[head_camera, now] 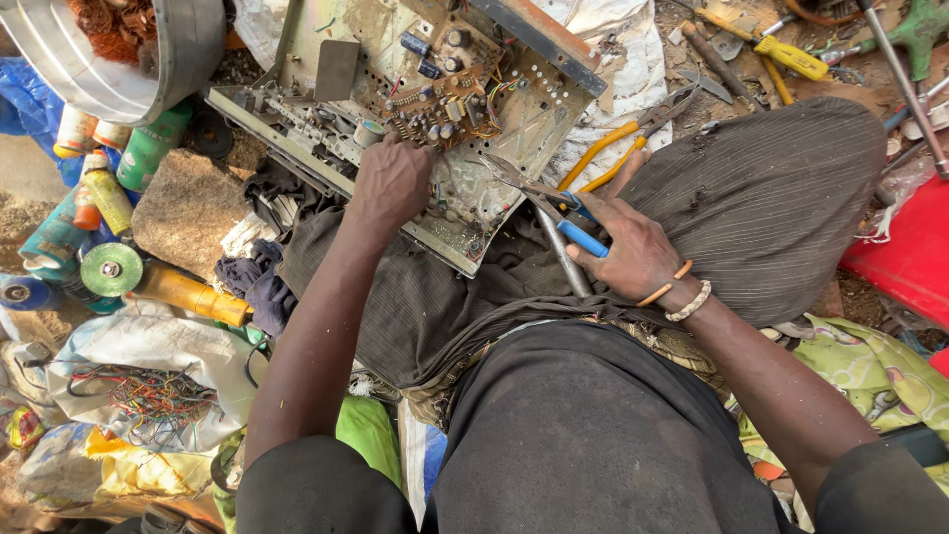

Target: The person sits on the ground and uses pliers and a screwdriver to remove wires and components from an open electronic device. They cut wires, pull out parts, and place them aside in a cluttered workspace.

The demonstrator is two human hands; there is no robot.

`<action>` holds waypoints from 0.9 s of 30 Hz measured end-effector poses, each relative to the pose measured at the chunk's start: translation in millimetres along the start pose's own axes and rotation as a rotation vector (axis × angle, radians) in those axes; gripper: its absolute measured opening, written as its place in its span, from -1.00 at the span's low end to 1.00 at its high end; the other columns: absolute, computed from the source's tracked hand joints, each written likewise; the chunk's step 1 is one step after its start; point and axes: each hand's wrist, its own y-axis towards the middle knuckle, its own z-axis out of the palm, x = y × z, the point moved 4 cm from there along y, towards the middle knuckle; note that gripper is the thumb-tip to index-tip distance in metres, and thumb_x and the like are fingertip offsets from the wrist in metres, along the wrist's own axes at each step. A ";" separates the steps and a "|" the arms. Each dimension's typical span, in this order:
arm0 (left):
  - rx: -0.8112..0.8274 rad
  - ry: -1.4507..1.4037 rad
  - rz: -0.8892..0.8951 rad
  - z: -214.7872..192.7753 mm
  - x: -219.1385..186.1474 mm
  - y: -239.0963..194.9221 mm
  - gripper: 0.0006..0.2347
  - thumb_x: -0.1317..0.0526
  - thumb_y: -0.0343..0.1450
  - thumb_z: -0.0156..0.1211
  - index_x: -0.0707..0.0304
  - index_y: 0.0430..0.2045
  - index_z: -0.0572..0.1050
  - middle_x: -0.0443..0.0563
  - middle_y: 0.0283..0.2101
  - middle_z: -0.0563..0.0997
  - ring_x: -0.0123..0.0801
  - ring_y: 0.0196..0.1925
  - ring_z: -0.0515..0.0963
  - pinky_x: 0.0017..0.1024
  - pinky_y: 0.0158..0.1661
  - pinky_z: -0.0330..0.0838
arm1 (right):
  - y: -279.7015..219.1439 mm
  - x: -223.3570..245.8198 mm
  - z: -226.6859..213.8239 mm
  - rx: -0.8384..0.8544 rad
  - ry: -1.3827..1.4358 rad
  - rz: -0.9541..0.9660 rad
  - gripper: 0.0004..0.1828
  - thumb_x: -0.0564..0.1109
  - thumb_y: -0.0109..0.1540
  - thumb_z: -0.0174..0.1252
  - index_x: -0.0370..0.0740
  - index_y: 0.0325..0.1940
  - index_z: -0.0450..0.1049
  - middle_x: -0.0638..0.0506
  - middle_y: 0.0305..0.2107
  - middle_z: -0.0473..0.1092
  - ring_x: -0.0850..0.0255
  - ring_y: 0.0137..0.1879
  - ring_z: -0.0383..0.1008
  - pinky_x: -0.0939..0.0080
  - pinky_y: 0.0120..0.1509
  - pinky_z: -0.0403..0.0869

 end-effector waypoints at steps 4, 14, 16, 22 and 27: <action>-0.145 0.065 0.138 -16.3 -4.0 -1.4 -0.93 0.32 0.29 0.16 0.30 -0.49 0.58 0.11 -0.48 0.59 -0.14 -0.26 0.49 -0.20 -0.27 0.43 | 8.5 -0.3 4.9 0.028 -0.164 0.012 -0.21 0.11 0.13 0.35 -0.21 0.38 0.32 -0.29 -0.13 0.42 -0.23 -0.01 0.49 -0.16 0.09 0.47; -0.242 0.035 0.197 -29.1 -3.4 -7.2 -0.92 0.32 0.36 0.14 0.27 -0.51 0.56 0.05 -0.35 0.61 -0.18 -0.10 0.46 -0.24 0.06 0.34 | 44.8 19.2 49.0 0.204 -0.387 -0.086 -0.26 0.17 0.10 0.35 -0.20 0.27 0.37 -0.29 -0.29 0.41 -0.21 -0.27 0.54 -0.21 -0.23 0.51; -0.261 0.014 0.211 -27.3 -1.2 -7.7 -0.91 0.31 0.36 0.15 0.28 -0.54 0.55 0.06 -0.37 0.59 -0.16 -0.10 0.46 -0.24 0.07 0.34 | 50.3 22.4 54.6 0.212 -0.386 -0.078 -0.25 0.16 0.09 0.35 -0.20 0.27 0.37 -0.31 -0.32 0.42 -0.23 -0.27 0.54 -0.23 -0.23 0.51; -0.296 -0.016 0.209 -25.9 0.5 -7.5 -0.91 0.33 0.37 0.15 0.30 -0.54 0.54 0.06 -0.37 0.59 -0.14 -0.09 0.47 -0.21 0.08 0.34 | 52.1 26.6 66.5 0.246 -0.377 -0.036 -0.33 0.19 0.17 0.29 -0.29 0.18 0.36 -0.36 -0.30 0.42 -0.30 -0.21 0.54 -0.27 -0.16 0.51; -0.342 -0.041 0.229 -27.6 0.2 -10.6 -0.93 0.31 0.33 0.15 0.29 -0.53 0.55 0.06 -0.37 0.59 -0.12 -0.07 0.47 -0.21 0.08 0.32 | 51.4 29.4 75.3 0.288 -0.389 -0.021 -0.31 0.22 0.19 0.26 -0.36 0.16 0.35 -0.36 -0.26 0.44 -0.30 -0.17 0.54 -0.26 -0.11 0.52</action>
